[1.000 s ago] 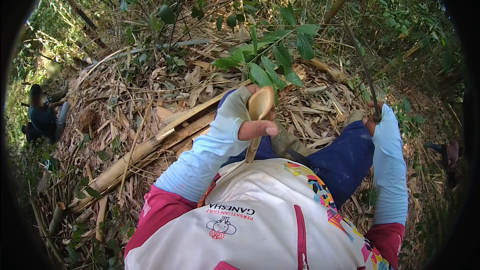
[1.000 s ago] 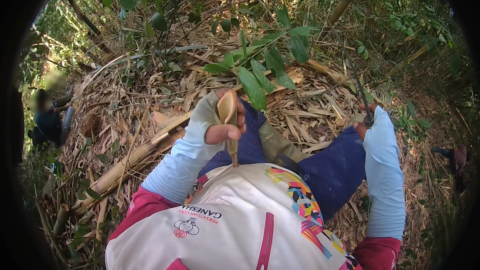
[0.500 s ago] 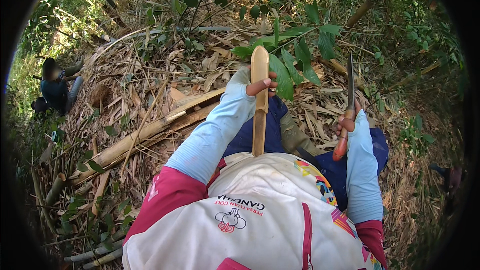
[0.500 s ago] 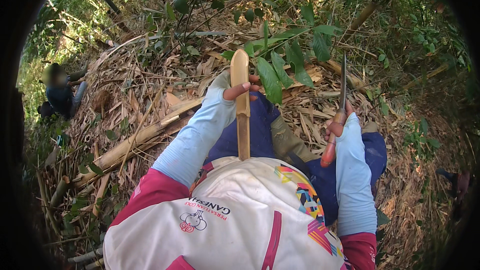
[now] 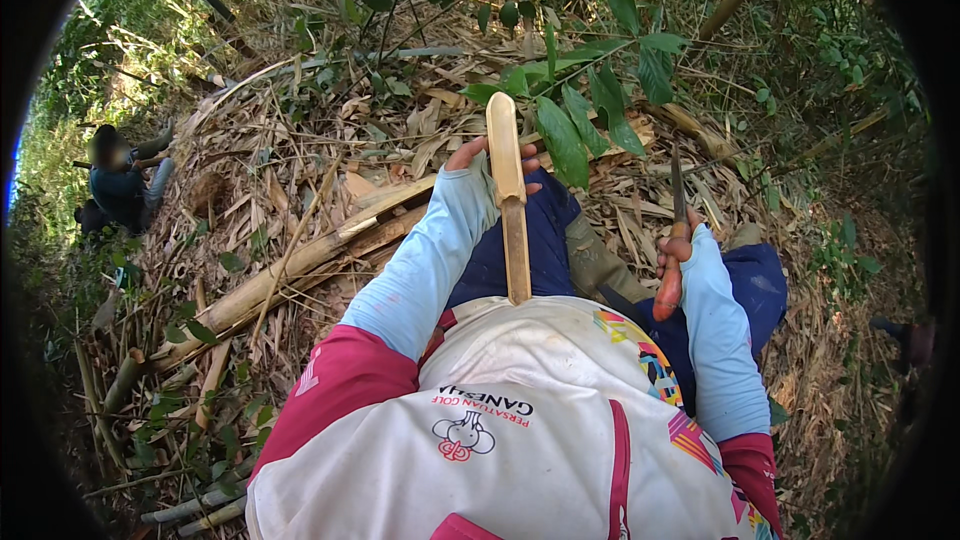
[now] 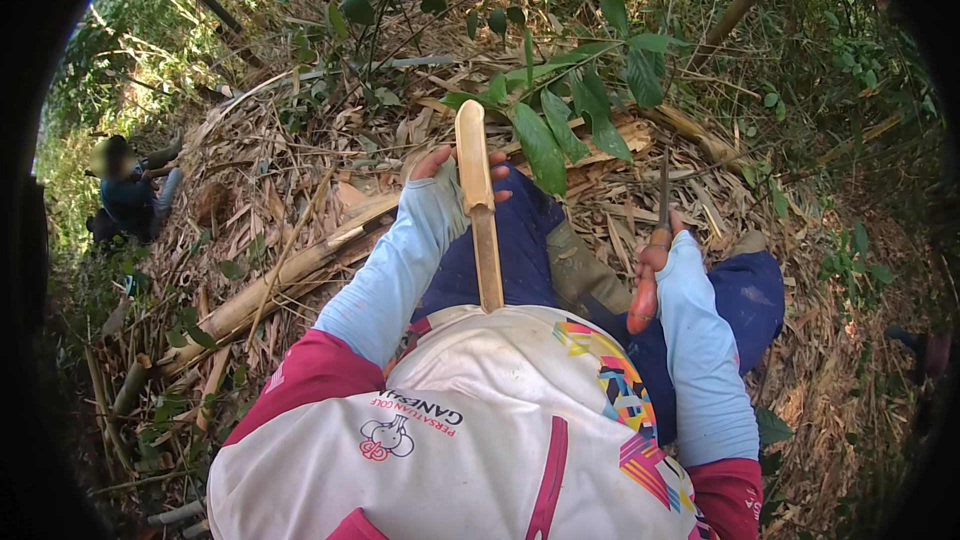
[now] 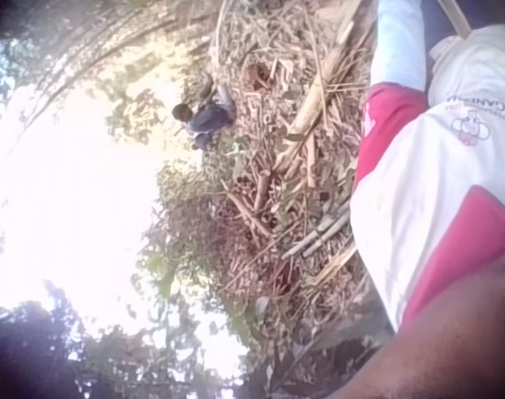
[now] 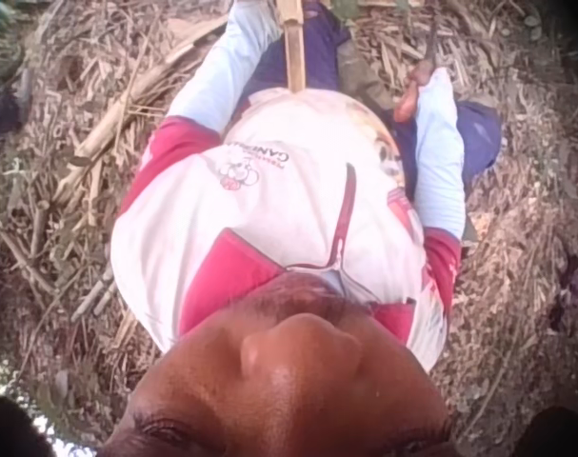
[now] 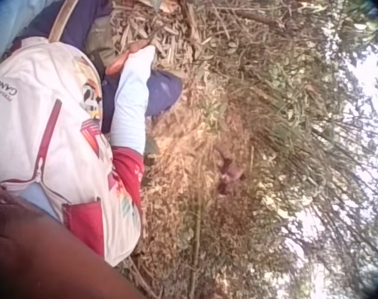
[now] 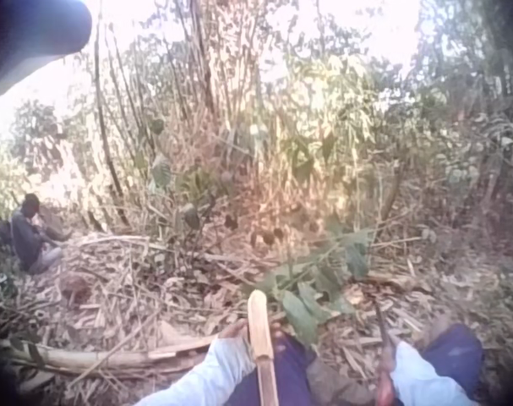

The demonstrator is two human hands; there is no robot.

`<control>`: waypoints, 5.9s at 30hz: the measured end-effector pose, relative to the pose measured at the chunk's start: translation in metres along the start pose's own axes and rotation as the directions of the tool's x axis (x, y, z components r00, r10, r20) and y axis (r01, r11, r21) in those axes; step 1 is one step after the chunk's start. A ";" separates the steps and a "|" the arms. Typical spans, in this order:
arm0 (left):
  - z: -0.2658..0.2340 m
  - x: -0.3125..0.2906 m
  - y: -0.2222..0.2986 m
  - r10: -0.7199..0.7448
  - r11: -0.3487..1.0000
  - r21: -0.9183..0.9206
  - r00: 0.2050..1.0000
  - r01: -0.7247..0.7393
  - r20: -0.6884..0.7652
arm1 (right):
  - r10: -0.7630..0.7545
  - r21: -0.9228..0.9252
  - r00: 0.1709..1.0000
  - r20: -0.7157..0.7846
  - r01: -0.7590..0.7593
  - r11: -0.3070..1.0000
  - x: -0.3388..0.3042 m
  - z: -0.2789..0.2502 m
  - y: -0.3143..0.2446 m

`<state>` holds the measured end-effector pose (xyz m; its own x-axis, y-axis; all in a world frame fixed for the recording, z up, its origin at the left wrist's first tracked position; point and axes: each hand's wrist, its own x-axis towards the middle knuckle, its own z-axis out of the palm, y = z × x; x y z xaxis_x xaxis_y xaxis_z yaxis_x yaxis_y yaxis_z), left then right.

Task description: The person sits on the ground in a bamboo forest and uses a large knife to carve a piece of bamboo. They repeatedly shave the surface of the bamboo segment, rotating it to work on different sides and refining its shape.

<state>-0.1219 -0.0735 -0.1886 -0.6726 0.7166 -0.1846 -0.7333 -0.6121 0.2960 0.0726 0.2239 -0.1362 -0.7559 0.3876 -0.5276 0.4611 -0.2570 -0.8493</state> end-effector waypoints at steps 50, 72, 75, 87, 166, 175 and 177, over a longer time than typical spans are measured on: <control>0.021 -0.021 0.043 0.745 0.647 -0.019 0.638 -0.762 -0.193 | 0.069 -0.115 0.996 -0.051 -0.075 0.991 0.031 0.003 0.027; 0.060 -0.071 0.058 0.673 0.730 0.359 0.703 -0.582 -0.229 | -0.037 -0.004 0.997 -0.068 0.037 0.999 0.003 0.003 0.020; 0.078 -0.082 0.056 0.676 0.705 0.453 0.710 -0.546 -0.195 | -0.039 -0.031 0.998 -0.058 0.037 0.999 0.001 0.012 0.009; 0.078 -0.076 0.045 0.538 0.697 0.575 0.842 -0.428 -0.025 | -0.029 -0.105 0.999 -0.041 0.024 0.994 -0.002 0.019 -0.009; 0.129 -0.078 0.028 0.387 0.510 0.732 0.880 -0.452 0.274 | -0.441 -0.476 0.897 -0.011 0.384 0.791 -0.026 0.035 0.021; 0.124 -0.078 0.028 0.412 0.529 0.731 0.884 -0.431 0.223 | -0.480 -0.537 0.877 0.024 0.416 0.734 -0.040 0.051 0.006; 0.123 -0.077 0.027 0.423 0.535 0.726 0.881 -0.432 0.213 | -0.505 -0.552 0.862 0.044 0.442 0.707 -0.041 0.051 0.005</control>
<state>-0.0777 -0.1045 -0.0514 -0.8814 0.4436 0.1623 -0.0292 -0.3940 0.9186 0.0818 0.1613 -0.1185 -0.9048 0.4251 -0.0256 0.2483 0.4780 -0.8425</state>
